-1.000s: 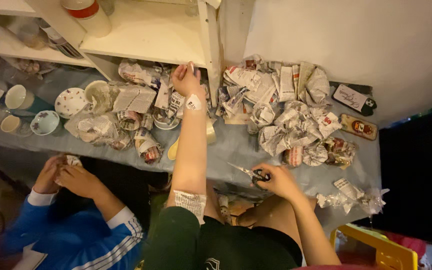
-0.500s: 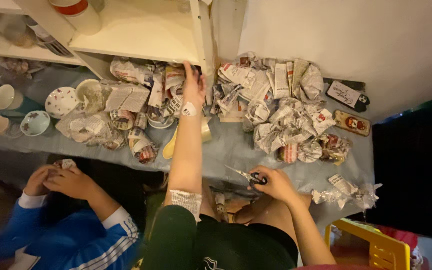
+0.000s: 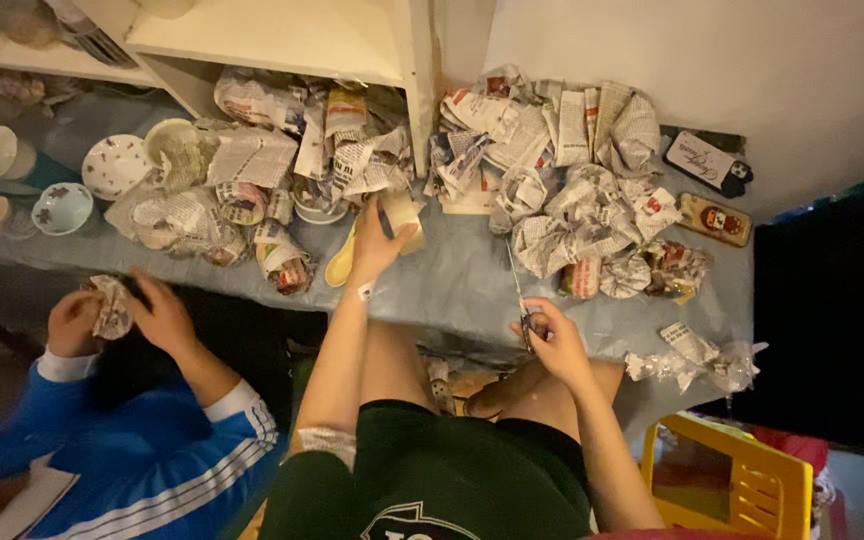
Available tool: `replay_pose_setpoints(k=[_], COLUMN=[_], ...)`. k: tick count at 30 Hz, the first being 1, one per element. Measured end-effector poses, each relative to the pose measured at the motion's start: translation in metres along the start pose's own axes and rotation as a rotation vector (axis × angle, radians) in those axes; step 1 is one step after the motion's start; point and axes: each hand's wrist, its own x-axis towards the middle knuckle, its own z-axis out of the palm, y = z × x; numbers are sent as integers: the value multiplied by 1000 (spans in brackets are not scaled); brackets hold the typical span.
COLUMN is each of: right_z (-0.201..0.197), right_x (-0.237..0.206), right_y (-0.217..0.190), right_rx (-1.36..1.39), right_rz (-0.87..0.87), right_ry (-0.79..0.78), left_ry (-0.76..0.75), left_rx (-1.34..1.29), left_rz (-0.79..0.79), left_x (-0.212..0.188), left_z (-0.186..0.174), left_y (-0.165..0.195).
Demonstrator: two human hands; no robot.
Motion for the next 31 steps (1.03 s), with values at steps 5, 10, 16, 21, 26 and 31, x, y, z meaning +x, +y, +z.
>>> replay_pose_setpoints(k=[5,10,16,21,26,31], right_z=[12,34,84,130,130,139], right_x=[-19,-29,6,70,104,100], right_y=[10,31,63,42,18,26], right_rx=[48,435,397,194,73,223], right_rz=[-17,12,-98,54,127,-6], right_ry=[21,-20,-19,46,-119,-89], left_ry=[-93,-188,-149,-146,-212,-1], left_rx=[-406,-570,-636,-639,-576,-432], left_rz=[-301,-470,-417,-372,-597,-562], left_x=[-21,-95,-148,-142,-133,-75], left_z=[26,24,3,-2,-19,0], left_y=[8,35,60,74,59,-2])
